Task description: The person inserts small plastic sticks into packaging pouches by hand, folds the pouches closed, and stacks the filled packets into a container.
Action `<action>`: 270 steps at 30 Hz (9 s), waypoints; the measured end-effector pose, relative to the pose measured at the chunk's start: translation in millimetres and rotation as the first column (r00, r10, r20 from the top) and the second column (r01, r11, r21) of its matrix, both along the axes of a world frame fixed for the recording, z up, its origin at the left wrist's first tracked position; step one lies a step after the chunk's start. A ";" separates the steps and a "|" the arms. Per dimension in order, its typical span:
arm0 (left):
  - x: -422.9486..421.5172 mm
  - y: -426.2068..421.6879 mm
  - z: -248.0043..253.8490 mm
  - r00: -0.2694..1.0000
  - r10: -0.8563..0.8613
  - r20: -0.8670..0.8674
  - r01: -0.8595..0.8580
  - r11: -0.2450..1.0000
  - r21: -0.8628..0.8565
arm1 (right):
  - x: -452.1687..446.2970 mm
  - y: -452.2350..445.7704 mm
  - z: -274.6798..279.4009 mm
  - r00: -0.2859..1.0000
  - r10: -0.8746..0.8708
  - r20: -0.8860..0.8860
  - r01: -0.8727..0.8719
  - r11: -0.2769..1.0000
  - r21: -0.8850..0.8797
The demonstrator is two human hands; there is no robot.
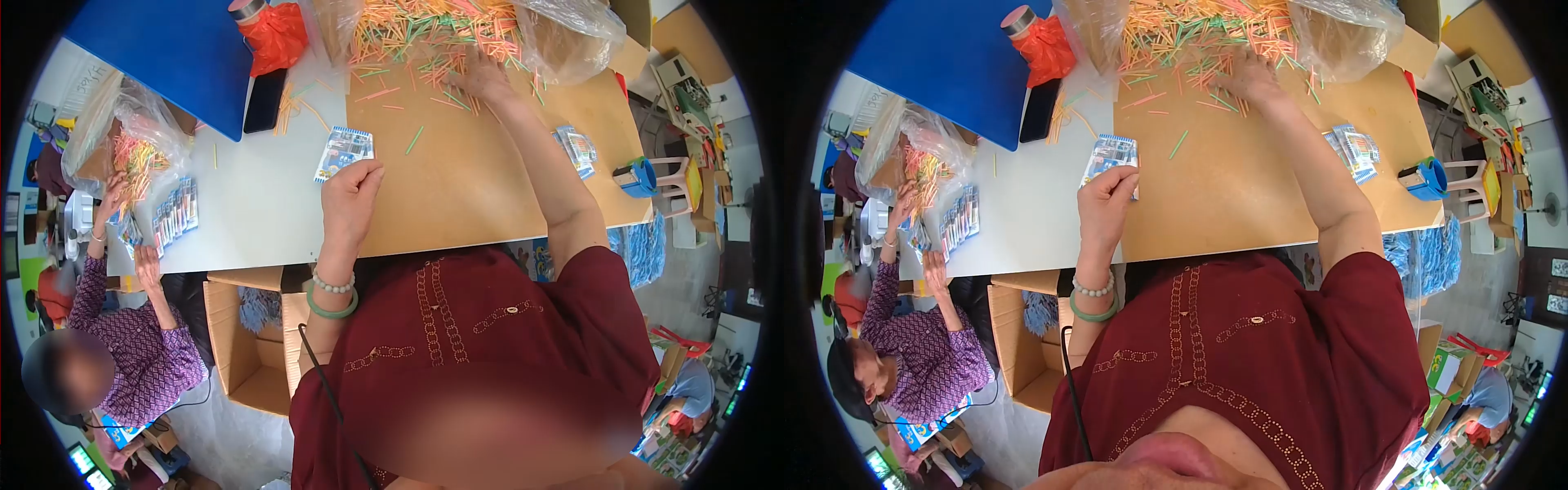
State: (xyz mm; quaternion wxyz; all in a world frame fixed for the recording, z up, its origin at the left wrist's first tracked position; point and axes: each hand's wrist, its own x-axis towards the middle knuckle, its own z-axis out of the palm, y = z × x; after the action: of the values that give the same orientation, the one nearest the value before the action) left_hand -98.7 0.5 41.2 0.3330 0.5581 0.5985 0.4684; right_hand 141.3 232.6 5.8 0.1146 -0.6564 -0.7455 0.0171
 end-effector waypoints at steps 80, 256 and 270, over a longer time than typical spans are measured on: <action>83.3 41.5 -33.3 0.986 -0.102 -0.131 0.149 0.894 0.423 | -40.0 -168.8 -34.2 0.246 0.354 -0.902 -0.356 0.899 0.256; 51.1 8.4 -30.5 0.922 -0.092 0.375 0.155 0.978 -0.141 | 23.9 -180.8 12.8 -0.170 0.110 -0.979 -0.329 0.930 0.162; 74.9 -0.8 -12.8 0.803 -0.314 0.507 0.414 0.905 -0.094 | -24.2 -193.4 42.4 -0.172 0.407 -0.897 -0.235 0.867 0.439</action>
State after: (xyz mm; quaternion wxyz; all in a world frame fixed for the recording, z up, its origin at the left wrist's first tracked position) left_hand -23.7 -0.3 28.4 0.6091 0.4928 0.4218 0.4563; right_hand 117.1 39.2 48.3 0.6473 -0.2148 -0.5603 0.4700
